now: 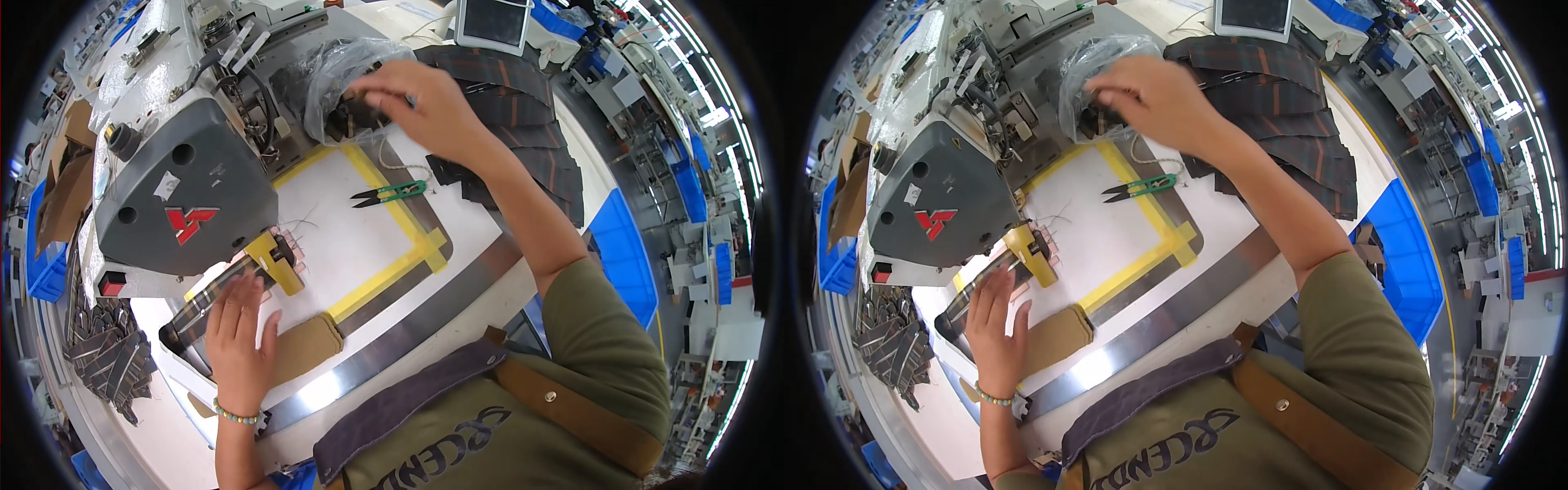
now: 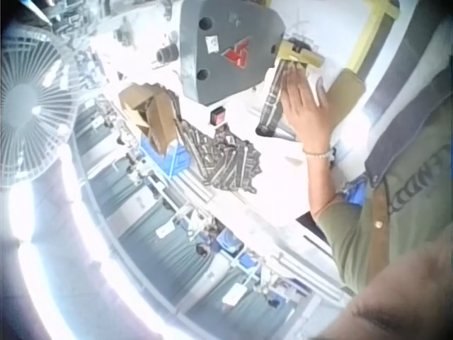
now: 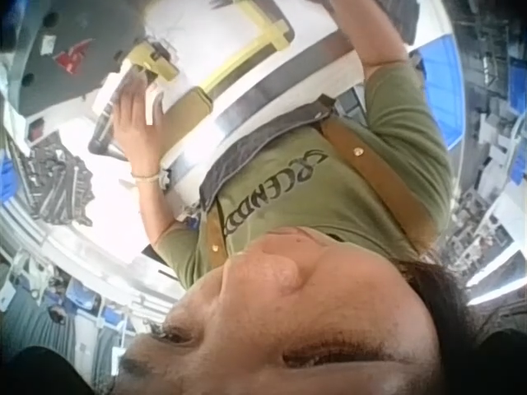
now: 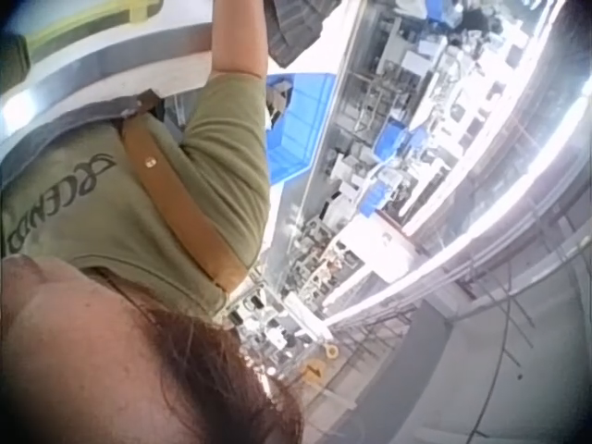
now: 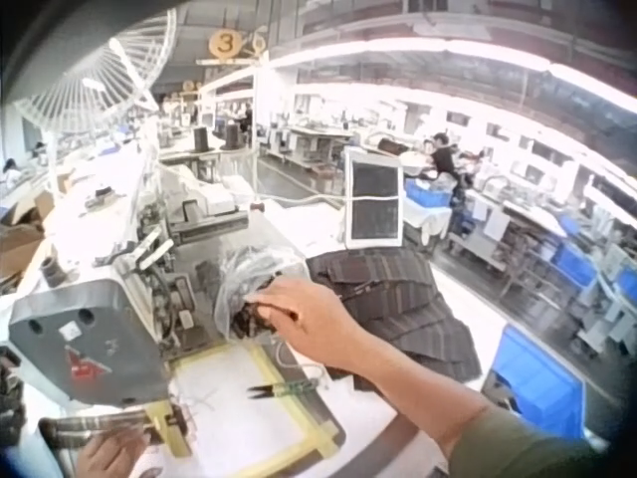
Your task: Operating an industrial sewing machine to assemble and process leather straps and small components.
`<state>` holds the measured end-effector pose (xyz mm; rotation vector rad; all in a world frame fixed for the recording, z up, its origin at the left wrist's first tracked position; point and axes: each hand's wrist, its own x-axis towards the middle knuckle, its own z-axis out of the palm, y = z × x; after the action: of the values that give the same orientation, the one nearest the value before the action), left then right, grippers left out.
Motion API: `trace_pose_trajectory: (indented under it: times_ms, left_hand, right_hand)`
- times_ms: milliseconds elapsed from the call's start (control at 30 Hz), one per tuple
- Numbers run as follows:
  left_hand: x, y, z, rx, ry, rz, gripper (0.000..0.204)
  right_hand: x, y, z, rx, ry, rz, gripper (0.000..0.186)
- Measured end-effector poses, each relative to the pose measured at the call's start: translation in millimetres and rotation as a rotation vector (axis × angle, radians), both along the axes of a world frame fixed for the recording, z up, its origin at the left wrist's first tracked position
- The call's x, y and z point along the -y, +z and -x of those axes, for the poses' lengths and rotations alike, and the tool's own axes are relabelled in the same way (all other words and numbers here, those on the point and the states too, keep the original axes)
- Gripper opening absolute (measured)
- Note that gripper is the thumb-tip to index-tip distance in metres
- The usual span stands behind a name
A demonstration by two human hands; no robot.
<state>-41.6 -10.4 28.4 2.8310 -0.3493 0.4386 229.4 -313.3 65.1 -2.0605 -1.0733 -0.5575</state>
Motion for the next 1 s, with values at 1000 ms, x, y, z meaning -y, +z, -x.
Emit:
trace_pose_trajectory:
  times_ms: [1000]
  left_hand:
    - [30,-20,7,-0.955,0.192,1.846,0.015]
  right_hand:
    - [-48,-66,140,0.509,0.582,0.171,0.020]
